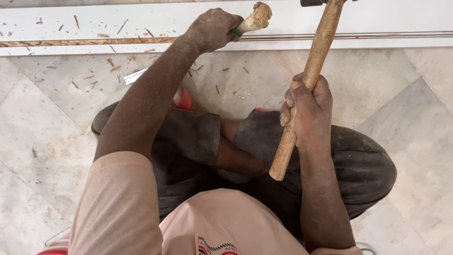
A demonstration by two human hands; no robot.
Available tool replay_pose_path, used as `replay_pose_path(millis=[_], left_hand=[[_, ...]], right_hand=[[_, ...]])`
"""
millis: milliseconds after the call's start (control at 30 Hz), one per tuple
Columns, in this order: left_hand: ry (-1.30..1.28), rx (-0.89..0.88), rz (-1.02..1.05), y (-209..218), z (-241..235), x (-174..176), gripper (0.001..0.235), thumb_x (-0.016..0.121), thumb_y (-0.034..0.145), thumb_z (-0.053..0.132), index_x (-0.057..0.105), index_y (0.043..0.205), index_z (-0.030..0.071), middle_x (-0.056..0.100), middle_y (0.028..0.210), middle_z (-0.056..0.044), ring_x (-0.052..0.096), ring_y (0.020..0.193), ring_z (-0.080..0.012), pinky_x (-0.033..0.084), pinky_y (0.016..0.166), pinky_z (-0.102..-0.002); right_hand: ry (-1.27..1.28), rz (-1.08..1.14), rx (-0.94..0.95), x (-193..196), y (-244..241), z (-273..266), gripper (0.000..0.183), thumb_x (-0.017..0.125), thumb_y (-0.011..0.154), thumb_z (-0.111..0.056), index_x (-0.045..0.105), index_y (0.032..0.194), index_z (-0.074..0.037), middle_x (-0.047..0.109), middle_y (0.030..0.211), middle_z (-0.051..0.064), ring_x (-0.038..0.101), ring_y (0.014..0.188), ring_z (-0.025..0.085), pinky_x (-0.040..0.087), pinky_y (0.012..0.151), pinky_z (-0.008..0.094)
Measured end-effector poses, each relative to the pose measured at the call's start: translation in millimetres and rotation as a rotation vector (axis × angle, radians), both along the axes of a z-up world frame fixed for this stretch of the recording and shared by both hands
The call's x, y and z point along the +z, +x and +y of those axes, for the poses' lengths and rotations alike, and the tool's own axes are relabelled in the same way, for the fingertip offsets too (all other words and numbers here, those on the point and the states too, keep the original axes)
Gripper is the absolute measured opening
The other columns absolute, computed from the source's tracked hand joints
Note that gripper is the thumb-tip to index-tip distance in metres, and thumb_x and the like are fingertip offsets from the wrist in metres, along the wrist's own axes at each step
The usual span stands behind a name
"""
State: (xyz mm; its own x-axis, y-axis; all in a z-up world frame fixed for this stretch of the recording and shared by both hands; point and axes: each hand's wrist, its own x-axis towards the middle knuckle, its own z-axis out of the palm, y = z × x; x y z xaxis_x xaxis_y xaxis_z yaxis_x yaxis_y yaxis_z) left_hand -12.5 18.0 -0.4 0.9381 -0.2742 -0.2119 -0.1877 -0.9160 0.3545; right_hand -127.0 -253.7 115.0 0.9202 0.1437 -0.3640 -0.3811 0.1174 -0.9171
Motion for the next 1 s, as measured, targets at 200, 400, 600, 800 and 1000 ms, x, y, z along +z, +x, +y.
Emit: replay_pose_path(millis=[200, 400, 600, 800, 1000], left_hand=[[-0.025, 0.012, 0.051, 0.2, 0.0, 5.6, 0.025, 0.072, 0.098, 0.032, 0.07, 0.116, 0.014, 0.075, 0.096, -0.008, 0.072, 0.094, -0.0272, 0.055, 0.091, -0.049], [-0.068, 0.025, 0.018, -1.2, 3.4, 2.3, 0.026, 0.072, 0.096, 0.031, 0.071, 0.116, 0.014, 0.076, 0.097, -0.006, 0.072, 0.095, -0.0266, 0.055, 0.09, -0.049], [0.084, -0.013, 0.086, 5.4, -8.8, 5.6, 0.024, 0.07, 0.097, 0.034, 0.07, 0.112, 0.015, 0.074, 0.096, -0.008, 0.07, 0.098, -0.027, 0.054, 0.092, -0.05], [0.085, 0.003, 0.091, 5.9, -7.9, -4.9, 0.023, 0.066, 0.101, 0.032, 0.068, 0.115, 0.014, 0.073, 0.098, -0.008, 0.071, 0.097, -0.0252, 0.055, 0.094, -0.047], [0.054, 0.002, 0.09, 6.4, -4.3, -3.7, 0.021, 0.069, 0.098, 0.031, 0.07, 0.111, 0.014, 0.074, 0.098, -0.004, 0.07, 0.1, -0.0226, 0.054, 0.097, -0.047]], right_hand=[[-0.049, 0.091, 0.054, -15.9, -8.1, 18.7, 0.01, 0.052, 0.095, -0.007, 0.05, 0.104, -0.004, 0.053, 0.074, 0.003, 0.05, 0.047, 0.009, 0.045, 0.038, 0.026], [0.022, 0.076, 0.063, -13.2, -8.8, 14.2, 0.009, 0.051, 0.099, -0.009, 0.05, 0.104, -0.001, 0.052, 0.074, 0.004, 0.048, 0.046, 0.009, 0.044, 0.038, 0.026], [-0.048, 0.165, 0.098, -15.0, -6.3, 19.5, 0.009, 0.052, 0.097, -0.009, 0.05, 0.102, -0.002, 0.053, 0.071, 0.004, 0.049, 0.042, 0.009, 0.043, 0.036, 0.025], [-0.039, 0.056, 0.008, -16.4, -8.8, 21.1, 0.008, 0.051, 0.098, -0.008, 0.049, 0.103, -0.002, 0.053, 0.076, 0.004, 0.048, 0.046, 0.008, 0.045, 0.039, 0.024], [0.004, 0.142, 0.021, -15.1, -5.5, 17.6, 0.007, 0.051, 0.098, -0.009, 0.05, 0.101, -0.003, 0.051, 0.072, 0.004, 0.047, 0.043, 0.008, 0.043, 0.035, 0.026]])
